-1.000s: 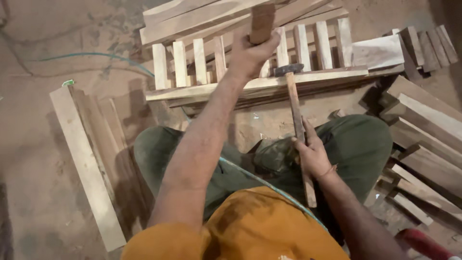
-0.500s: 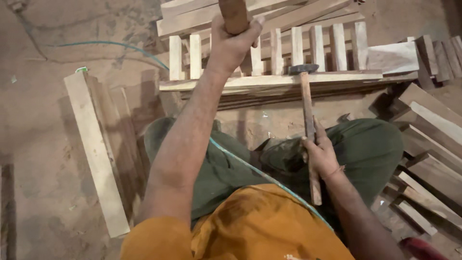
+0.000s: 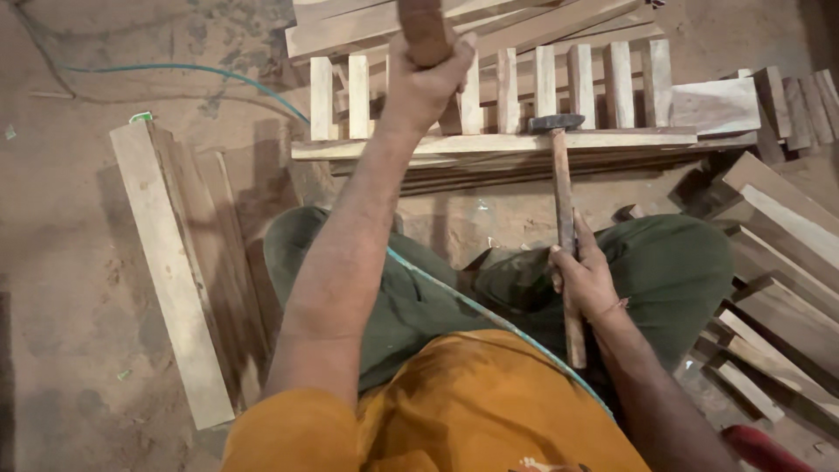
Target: The person sits on the workshop floor assembling wooden slat frames. They use a pneumatic nail gun to fasten a slat, then hold a small hammer and tap slats into position on the frame, fitting pieces one at a time into the slatted structure.
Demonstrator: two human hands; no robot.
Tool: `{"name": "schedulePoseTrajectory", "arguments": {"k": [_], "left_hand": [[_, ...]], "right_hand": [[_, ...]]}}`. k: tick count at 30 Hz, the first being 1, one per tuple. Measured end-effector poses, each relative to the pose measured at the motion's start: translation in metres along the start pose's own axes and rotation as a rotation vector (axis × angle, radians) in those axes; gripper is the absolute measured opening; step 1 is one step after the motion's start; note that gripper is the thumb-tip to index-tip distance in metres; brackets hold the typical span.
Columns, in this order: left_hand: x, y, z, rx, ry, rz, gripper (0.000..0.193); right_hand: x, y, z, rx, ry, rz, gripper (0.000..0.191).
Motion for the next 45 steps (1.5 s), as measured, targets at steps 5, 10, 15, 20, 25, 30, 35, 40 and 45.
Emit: {"name": "schedulePoseTrajectory", "arguments": {"k": [5, 10, 15, 20, 25, 30, 35, 40, 45], "left_hand": [[0.008, 0.005, 0.002, -0.048, 0.033, -0.095, 0.024], [0.010, 0.000, 0.008, -0.009, 0.009, -0.070, 0.028], [0.010, 0.001, 0.005, -0.002, 0.052, 0.019, 0.030], [0.008, 0.001, -0.014, -0.037, 0.047, 0.063, 0.023], [0.007, -0.010, -0.033, -0.038, 0.064, 0.053, 0.016], [0.004, -0.005, -0.035, -0.049, -0.014, 0.051, 0.016], [0.004, -0.007, -0.034, 0.016, 0.062, 0.018, 0.017], [-0.013, -0.005, -0.054, -0.305, 0.172, 0.067, 0.020], [-0.027, -0.006, -0.023, 0.022, 0.077, 0.121, 0.020]], "right_hand": [[-0.001, 0.001, 0.003, -0.012, -0.060, 0.012, 0.079], [-0.003, -0.001, 0.000, 0.026, -0.135, 0.042, 0.079], [0.004, 0.003, -0.032, 0.049, 0.003, 0.070, 0.076], [0.051, 0.000, -0.061, 0.102, -0.057, 0.067, 0.076], [0.091, 0.007, -0.062, 0.130, -0.061, -0.125, 0.069], [0.029, 0.006, -0.047, 0.276, -0.206, 0.036, 0.073], [-0.010, 0.004, -0.069, -0.046, 0.370, 0.401, 0.061], [0.094, 0.003, -0.058, 0.162, -0.068, -0.169, 0.075], [0.067, -0.002, -0.064, 0.243, -0.084, -0.185, 0.075]]}}
Point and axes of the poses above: each hand's wrist, its own y-axis towards the middle knuckle, its own x-axis out of the palm, z = x × y, the point moved 6 cm from there along y, towards the middle knuckle, and after that the axes turned 11 degrees about -y, right-handed, at the moved point
